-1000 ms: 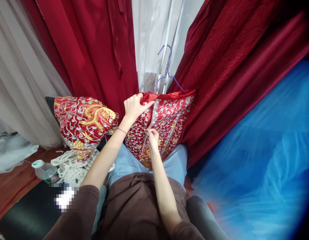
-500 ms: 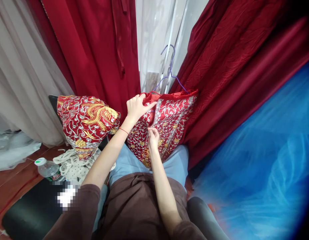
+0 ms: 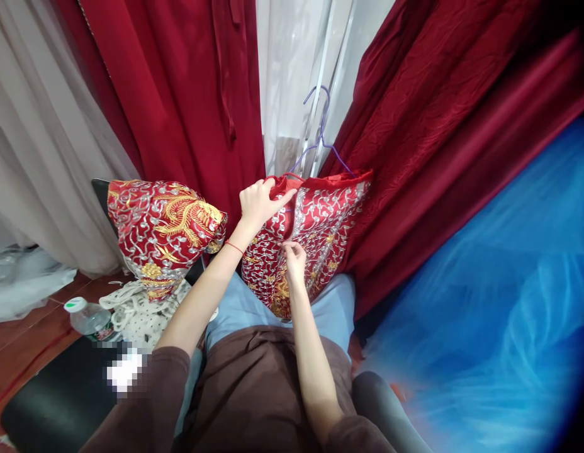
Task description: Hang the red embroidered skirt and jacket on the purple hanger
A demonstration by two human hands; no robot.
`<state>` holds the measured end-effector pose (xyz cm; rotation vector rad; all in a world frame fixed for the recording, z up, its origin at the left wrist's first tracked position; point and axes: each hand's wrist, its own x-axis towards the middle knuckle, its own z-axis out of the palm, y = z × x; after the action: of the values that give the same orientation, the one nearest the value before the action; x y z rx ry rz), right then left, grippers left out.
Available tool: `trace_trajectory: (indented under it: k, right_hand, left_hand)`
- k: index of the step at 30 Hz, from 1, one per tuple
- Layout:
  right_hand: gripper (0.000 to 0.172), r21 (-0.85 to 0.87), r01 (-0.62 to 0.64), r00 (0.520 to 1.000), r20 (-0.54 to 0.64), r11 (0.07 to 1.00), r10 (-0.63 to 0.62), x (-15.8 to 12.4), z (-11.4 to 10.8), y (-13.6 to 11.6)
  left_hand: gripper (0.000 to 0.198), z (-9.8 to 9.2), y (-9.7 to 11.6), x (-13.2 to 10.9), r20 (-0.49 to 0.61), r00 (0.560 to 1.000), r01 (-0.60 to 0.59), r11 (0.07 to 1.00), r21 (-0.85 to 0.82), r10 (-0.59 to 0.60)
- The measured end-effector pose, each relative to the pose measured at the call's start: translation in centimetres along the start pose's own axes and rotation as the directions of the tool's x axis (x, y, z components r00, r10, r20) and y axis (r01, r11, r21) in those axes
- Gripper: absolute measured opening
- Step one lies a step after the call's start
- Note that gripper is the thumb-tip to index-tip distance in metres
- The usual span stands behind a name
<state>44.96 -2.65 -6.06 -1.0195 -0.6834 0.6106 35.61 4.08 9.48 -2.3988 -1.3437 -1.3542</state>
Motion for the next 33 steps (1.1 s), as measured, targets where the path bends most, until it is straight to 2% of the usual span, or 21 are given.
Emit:
trace_trajectory:
  k: [8, 12, 14, 17, 20, 22, 24, 25, 26, 28, 29, 31, 33]
  right_hand:
    - [0.014, 0.025, 0.0, 0.999, 0.037, 1.0, -0.001, 0.3, -0.2, 0.1]
    - [0.014, -0.005, 0.006, 0.996, 0.087, 1.0, -0.005, 0.2, -0.5, -0.5]
    - [0.013, -0.055, -0.061, 0.985, 0.16, 0.997, 0.069, 0.3, -1.0, -1.1]
    - [0.015, -0.175, -0.214, 0.92, 0.293, 0.961, 0.259, 0.5, -1.8, -2.2]
    - [0.017, -0.236, -0.279, 0.875, 0.338, 0.931, 0.348, 0.3, -1.9, -2.8]
    - [0.017, -0.235, -0.28, 0.879, 0.328, 0.931, 0.347, 0.0, -1.5, -2.9]
    - [0.016, -0.211, -0.257, 0.889, 0.333, 0.943, 0.316, -0.3, -1.1, -2.9]
    - [0.016, -0.19, -0.236, 0.896, 0.336, 0.953, 0.289, -0.5, -0.9, -2.9]
    - [0.016, -0.164, -0.214, 0.905, 0.338, 0.963, 0.258, -0.6, -0.7, -2.8]
    - [0.018, -0.115, -0.184, 0.92, 0.329, 0.976, 0.212, -0.9, -0.5, -2.7]
    - [0.021, -0.102, -0.18, 0.924, 0.324, 0.978, 0.204, -0.9, -0.4, -2.6]
    - [0.024, -0.105, -0.202, 0.917, 0.329, 0.974, 0.226, -1.0, -0.4, -2.6]
    - [0.024, -0.132, -0.241, 0.89, 0.364, 0.961, 0.274, -1.1, -0.3, -2.8]
  left_hand:
    - [0.061, 0.0, 0.2, -0.2, -0.042, 0.999, -0.02, 1.0, 0.009, 0.02]
    - [0.056, -0.1, -0.4, 0.3, -0.022, 1.0, -0.016, 1.0, 0.002, 0.017]
    - [0.054, -0.2, -0.9, 1.2, 0.01, 1.0, 0.008, 1.0, -0.02, -0.008]
    - [0.052, -0.2, -1.7, 3.0, 0.009, 0.998, 0.056, 0.995, -0.087, -0.055]
    - [0.044, 0.0, -2.3, 2.9, -0.156, 0.985, 0.036, 0.977, -0.211, -0.07]
    - [0.04, 0.6, -2.6, 0.6, -0.341, 0.932, 0.014, 0.954, -0.299, -0.121]
    - [0.035, 1.8, -2.9, -3.8, -0.495, 0.839, 0.031, 0.927, -0.373, -0.228]
    - [0.029, 2.8, -3.0, -6.5, -0.538, 0.795, 0.051, 0.915, -0.4, -0.28]
    - [0.023, 3.8, -3.2, -9.2, -0.539, 0.786, 0.065, 0.906, -0.418, -0.304]
    - [0.014, 6.2, -3.4, -14.0, -0.405, 0.878, 0.065, 0.901, -0.429, -0.256]
    - [0.017, 7.2, -3.4, -15.6, -0.315, 0.925, 0.062, 0.905, -0.421, -0.21]
    - [0.022, 8.8, -3.2, -17.2, -0.167, 0.971, 0.094, 0.918, -0.385, -0.169]
    - [0.02, 9.3, -2.9, -16.8, -0.056, 0.983, 0.146, 0.933, -0.329, -0.173]
